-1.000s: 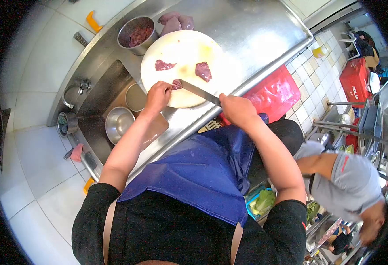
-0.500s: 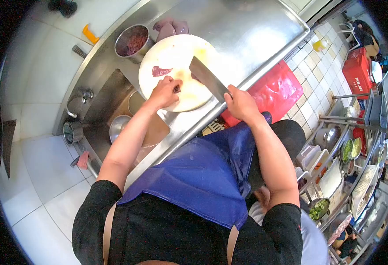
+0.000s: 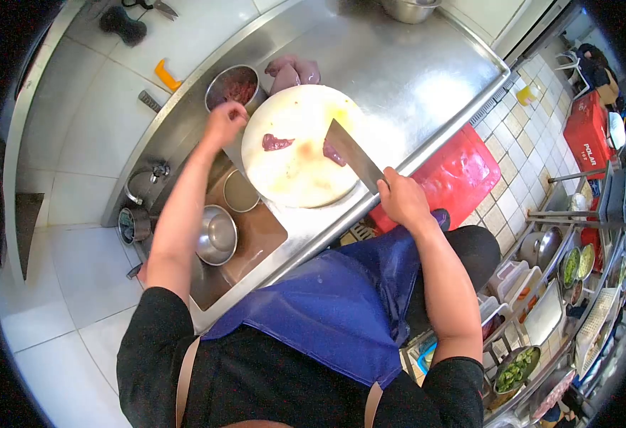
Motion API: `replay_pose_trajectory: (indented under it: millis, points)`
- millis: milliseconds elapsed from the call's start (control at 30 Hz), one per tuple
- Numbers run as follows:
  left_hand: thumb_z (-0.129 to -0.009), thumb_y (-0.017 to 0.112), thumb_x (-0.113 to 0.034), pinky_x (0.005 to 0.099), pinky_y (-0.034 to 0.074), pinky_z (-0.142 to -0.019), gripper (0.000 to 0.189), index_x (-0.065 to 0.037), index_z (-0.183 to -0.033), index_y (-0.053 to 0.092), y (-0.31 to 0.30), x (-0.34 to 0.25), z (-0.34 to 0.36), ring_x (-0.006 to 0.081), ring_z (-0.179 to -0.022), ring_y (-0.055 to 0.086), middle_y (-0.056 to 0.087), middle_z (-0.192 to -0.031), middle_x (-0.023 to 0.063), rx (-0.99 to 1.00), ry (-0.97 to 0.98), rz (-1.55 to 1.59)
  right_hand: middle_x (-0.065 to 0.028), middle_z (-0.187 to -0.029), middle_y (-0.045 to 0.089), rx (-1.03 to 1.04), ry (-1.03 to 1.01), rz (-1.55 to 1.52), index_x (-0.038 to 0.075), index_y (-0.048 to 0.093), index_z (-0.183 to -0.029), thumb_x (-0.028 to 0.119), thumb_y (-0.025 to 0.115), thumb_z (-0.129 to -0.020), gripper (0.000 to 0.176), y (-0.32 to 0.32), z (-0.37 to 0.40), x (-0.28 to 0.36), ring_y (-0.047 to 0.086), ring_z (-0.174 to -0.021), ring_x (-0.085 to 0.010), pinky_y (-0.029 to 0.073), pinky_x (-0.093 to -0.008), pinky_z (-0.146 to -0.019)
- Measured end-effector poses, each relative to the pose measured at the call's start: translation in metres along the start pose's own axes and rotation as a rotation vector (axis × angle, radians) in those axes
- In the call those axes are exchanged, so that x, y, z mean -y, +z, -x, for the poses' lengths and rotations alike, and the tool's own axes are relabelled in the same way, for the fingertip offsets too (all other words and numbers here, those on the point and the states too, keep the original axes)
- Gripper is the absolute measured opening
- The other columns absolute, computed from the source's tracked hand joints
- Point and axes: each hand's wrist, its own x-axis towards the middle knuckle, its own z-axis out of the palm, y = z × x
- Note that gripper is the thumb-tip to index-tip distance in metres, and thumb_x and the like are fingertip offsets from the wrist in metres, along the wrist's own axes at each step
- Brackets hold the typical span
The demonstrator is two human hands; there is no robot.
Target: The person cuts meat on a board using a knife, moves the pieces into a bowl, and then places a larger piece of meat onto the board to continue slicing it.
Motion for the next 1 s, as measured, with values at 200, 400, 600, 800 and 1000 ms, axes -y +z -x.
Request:
replay_pose_trajectory:
  millis: [200, 400, 600, 800, 1000]
  points:
    - [-0.086, 0.080, -0.027, 0.0475, 0.052, -0.106, 0.048, -0.015, -0.132, 0.072, -0.025, -0.022, -0.024, 0.0351, -0.126, 0.065, 0.065, -0.141, 0.0160, -0.250, -0.024, -0.847, -0.0322, -0.095, 0.071, 0.040, -0.001, -0.013, 0.001, 0.062, -0.112, 0.025, 0.060, -0.102, 0.026, -0.004, -0.002, 0.007, 0.067, -0.097, -0.0527, 0.051, -0.0626, -0.085]
    - [-0.082, 0.085, -0.027, 0.0447, 0.052, -0.103, 0.036, -0.008, -0.110, 0.074, 0.054, -0.029, 0.037, 0.0344, -0.124, 0.064, 0.067, -0.132, 0.0176, 0.274, -0.183, -0.394, -0.0324, -0.094, 0.071, 0.033, 0.014, -0.006, 0.000, 0.063, -0.112, 0.024, 0.059, -0.103, 0.026, -0.003, -0.006, 0.008, 0.067, -0.097, -0.0530, 0.051, -0.0625, -0.085]
    - [-0.077, 0.089, -0.022, 0.0412, 0.055, -0.080, 0.032, -0.006, -0.087, 0.063, 0.074, -0.014, 0.043, 0.0319, -0.088, 0.069, 0.071, -0.091, 0.0134, 0.430, -0.234, -0.209, -0.0330, -0.093, 0.070, 0.042, -0.008, -0.026, 0.000, 0.062, -0.112, 0.024, 0.059, -0.103, 0.025, 0.002, -0.007, 0.001, 0.067, -0.095, -0.0535, 0.051, -0.0629, -0.084]
    - [-0.080, 0.089, -0.006, 0.0298, 0.052, -0.066, 0.034, -0.007, -0.081, 0.054, 0.083, -0.044, 0.061, 0.0149, -0.073, 0.061, 0.067, -0.083, 0.0045, 0.397, -0.297, 0.515, -0.0345, -0.091, 0.069, -0.006, -0.032, -0.051, -0.002, 0.062, -0.108, 0.024, 0.058, -0.104, 0.027, 0.005, -0.011, 0.001, 0.067, -0.093, -0.0544, 0.051, -0.0628, -0.082]
    - [-0.091, 0.083, -0.004, 0.0273, 0.059, -0.069, 0.021, -0.001, -0.100, 0.064, 0.090, -0.101, 0.096, 0.0112, -0.077, 0.067, 0.068, -0.085, 0.0038, 0.486, -0.374, 0.855, -0.0348, -0.092, 0.069, 0.001, -0.036, -0.042, -0.002, 0.062, -0.110, 0.026, 0.058, -0.104, 0.028, 0.005, -0.012, 0.001, 0.067, -0.094, -0.0538, 0.051, -0.0619, -0.083]
